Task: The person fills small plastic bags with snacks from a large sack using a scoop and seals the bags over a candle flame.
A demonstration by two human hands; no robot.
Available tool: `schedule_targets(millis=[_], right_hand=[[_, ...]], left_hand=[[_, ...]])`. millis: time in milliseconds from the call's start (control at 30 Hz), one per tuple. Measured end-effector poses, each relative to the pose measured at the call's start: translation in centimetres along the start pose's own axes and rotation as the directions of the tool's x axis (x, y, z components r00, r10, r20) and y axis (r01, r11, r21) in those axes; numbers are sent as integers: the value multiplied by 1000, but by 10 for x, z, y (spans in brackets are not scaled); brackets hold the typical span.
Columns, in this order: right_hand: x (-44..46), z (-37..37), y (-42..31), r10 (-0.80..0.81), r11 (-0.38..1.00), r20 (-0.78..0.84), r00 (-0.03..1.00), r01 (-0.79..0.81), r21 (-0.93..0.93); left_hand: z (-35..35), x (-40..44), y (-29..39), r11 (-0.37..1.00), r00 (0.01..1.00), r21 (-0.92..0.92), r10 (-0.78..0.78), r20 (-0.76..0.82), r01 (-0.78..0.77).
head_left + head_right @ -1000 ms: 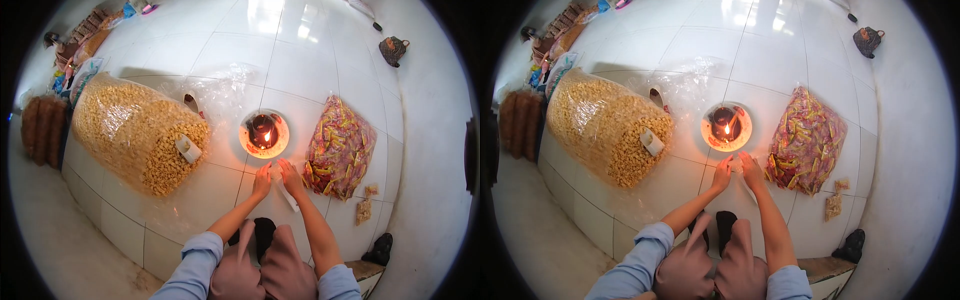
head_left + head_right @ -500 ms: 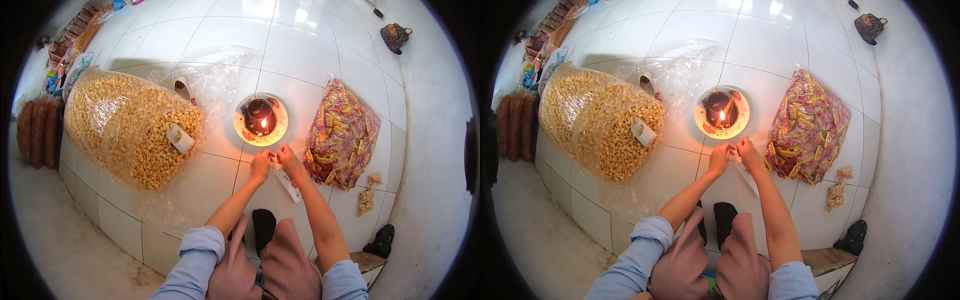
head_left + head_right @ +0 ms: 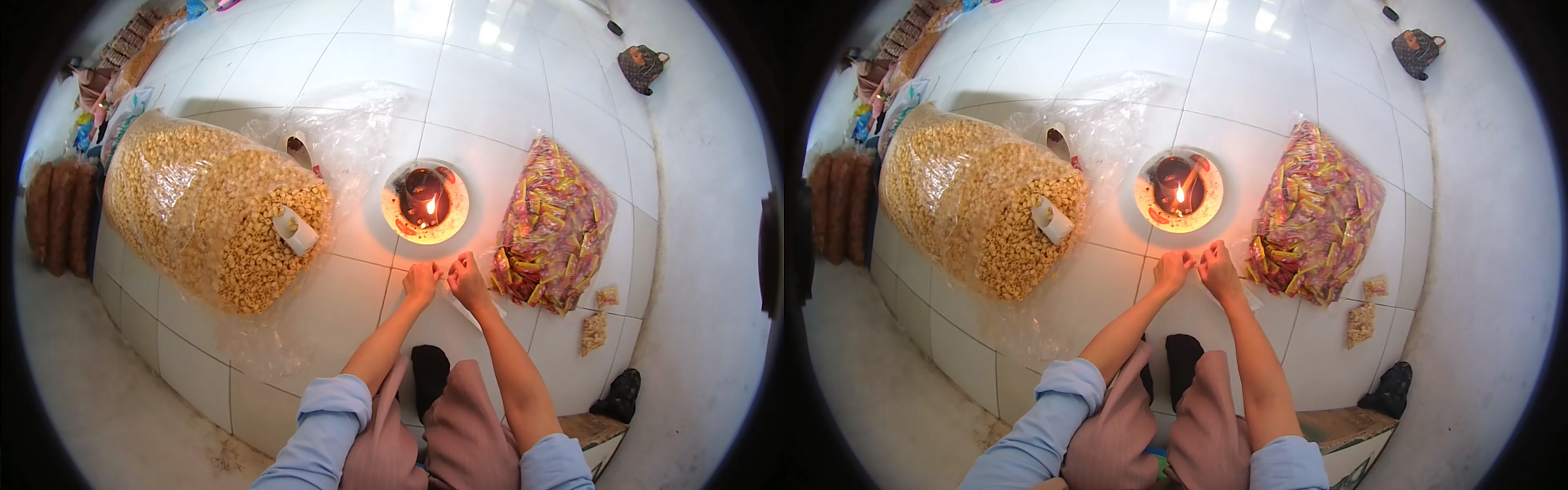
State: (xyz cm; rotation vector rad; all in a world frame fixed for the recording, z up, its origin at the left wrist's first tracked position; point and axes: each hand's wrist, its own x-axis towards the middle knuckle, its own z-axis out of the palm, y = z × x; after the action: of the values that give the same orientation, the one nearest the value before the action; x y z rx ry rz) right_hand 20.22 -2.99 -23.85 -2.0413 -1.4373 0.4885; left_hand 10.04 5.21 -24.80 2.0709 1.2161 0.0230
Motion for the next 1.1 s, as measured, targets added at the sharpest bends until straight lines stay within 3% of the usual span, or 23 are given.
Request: schedule_targets(millis=[67, 167, 300, 400, 467, 500, 567, 600, 667, 700, 767, 900, 967, 1000, 1067, 1100], right_hand=[[6, 7, 1, 75, 995, -53, 996, -78, -56], [15, 4, -21, 182, 979, -117, 976, -191, -70], [19, 9, -15, 54, 989, -110, 992, -68, -131], [20, 9, -10, -12, 996, -107, 994, 3, -86], [23, 8, -12, -26, 997, -126, 992, 34, 67], [23, 6, -18, -33, 997, -128, 991, 42, 69], [19, -2, -32, 124, 963, -107, 986, -93, 253], [19, -5, -40, 116, 963, -110, 987, -85, 255], [21, -11, -58, 106, 942, -191, 976, -37, 333], [22, -14, -65, 97, 942, -195, 976, -27, 335], [27, -21, -78, 44, 964, -199, 979, 11, 266], [33, -26, -104, 90, 911, -143, 986, -23, 412], [38, -34, -126, 200, 890, -79, 977, -148, 432], [41, -32, -130, 181, 891, -87, 980, -126, 437], [48, -27, -138, 173, 763, -63, 983, -94, 639], [51, -30, -150, 160, 762, -72, 984, -77, 643]], left_hand=[[-2, -1, -1, 981, 998, -180, -64, 14, 65], [-13, -8, 2, 993, 995, -113, 35, -90, -46], [-14, -10, -5, 973, 953, -97, 181, -242, -210], [-24, -12, -3, 977, 948, -92, 161, -275, -193], [-29, -11, -6, 912, 912, -233, 256, -321, -338], [-33, -12, -8, 913, 909, -228, 256, -328, -339], [-39, -15, -12, 813, 909, -425, 287, -302, -398], [-45, -18, -12, 814, 907, -421, 287, -308, -401], [-61, -22, -12, 656, 967, -711, 186, -174, -254], [-68, -25, -13, 657, 965, -707, 187, -183, -262], [-83, -30, -13, 495, 972, -836, 126, -199, -236], [-132, -47, -15, 362, 960, -891, 48, -275, -274], [-153, -56, -19, 214, 954, -940, -86, -288, -265], [-163, -59, -22, 218, 948, -933, -82, -309, -285], [-183, -66, -27, 126, 916, -945, -239, -324, -301], [-192, -71, -29, 83, 909, -946, -262, -324, -313]])
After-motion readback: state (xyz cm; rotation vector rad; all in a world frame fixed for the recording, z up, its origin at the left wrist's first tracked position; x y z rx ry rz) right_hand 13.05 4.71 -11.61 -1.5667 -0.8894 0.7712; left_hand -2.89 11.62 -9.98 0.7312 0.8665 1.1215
